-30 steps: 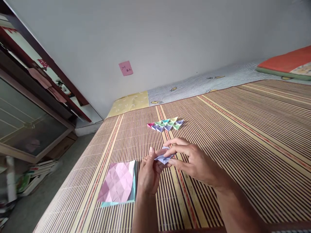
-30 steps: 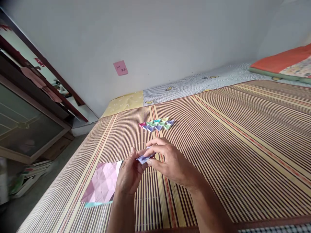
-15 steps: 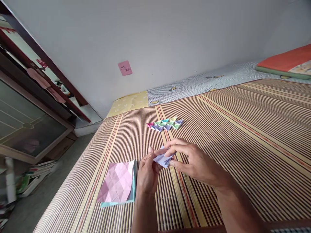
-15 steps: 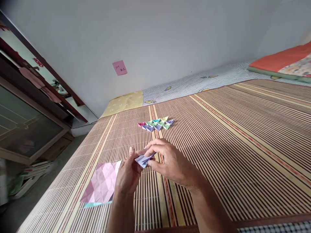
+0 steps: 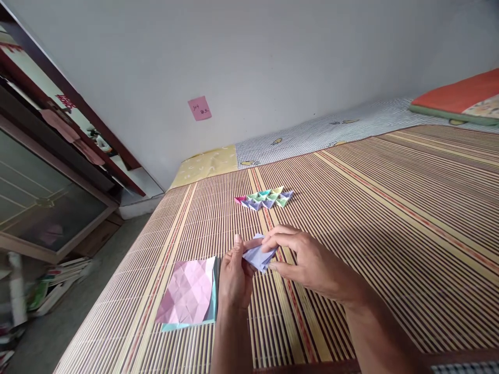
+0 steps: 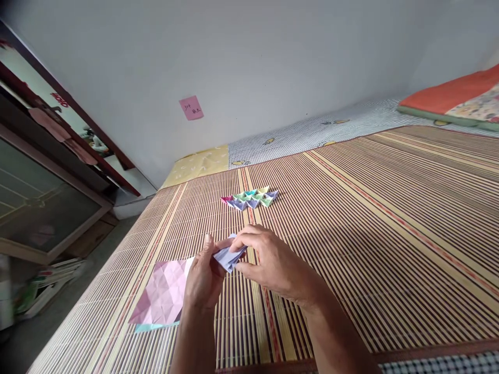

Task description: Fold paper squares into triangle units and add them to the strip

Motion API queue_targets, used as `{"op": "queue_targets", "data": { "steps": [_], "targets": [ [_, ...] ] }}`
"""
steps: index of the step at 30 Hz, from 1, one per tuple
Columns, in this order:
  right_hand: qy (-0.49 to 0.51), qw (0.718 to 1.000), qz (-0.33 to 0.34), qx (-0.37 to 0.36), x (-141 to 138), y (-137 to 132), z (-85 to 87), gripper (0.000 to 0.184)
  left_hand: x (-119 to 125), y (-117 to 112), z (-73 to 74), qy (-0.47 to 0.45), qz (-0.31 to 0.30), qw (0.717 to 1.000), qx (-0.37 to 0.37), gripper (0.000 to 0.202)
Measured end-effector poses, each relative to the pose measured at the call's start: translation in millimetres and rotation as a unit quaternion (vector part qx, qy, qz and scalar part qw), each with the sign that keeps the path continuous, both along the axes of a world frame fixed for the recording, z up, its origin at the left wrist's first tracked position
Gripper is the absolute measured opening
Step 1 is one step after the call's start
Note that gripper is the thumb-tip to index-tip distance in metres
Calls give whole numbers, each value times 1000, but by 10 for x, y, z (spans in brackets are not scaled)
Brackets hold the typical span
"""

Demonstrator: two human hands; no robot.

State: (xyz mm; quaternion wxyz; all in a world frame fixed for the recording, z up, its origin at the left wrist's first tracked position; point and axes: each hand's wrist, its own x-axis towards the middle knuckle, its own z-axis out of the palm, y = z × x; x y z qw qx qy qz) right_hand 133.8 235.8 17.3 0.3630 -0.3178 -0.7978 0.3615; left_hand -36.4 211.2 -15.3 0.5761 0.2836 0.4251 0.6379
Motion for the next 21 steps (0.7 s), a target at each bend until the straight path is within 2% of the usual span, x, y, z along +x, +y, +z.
{"op": "queue_targets", "data": {
  "steps": [6, 9, 11, 15, 21],
  "targets": [
    [9, 999, -41, 15, -71, 40, -73, 14, 27, -8, -7, 13, 2, 1000, 6, 45],
    [19, 997, -72, 22, -81, 61, -87, 17, 45, -14, -18, 14, 10, 1000, 23, 45],
    [26, 996, -89, 11, -76, 69, -92, 19, 46, -21, -30, 35, -11, 999, 40, 45],
    [53, 993, -104, -5, -60, 81, -109, 18, 30, -32, -73, 99, -51, 992, 54, 28],
    [77, 992, -102, -15, -55, 96, -108, 18, 32, -49, -79, 142, -20, 988, 60, 22]
  ]
}}
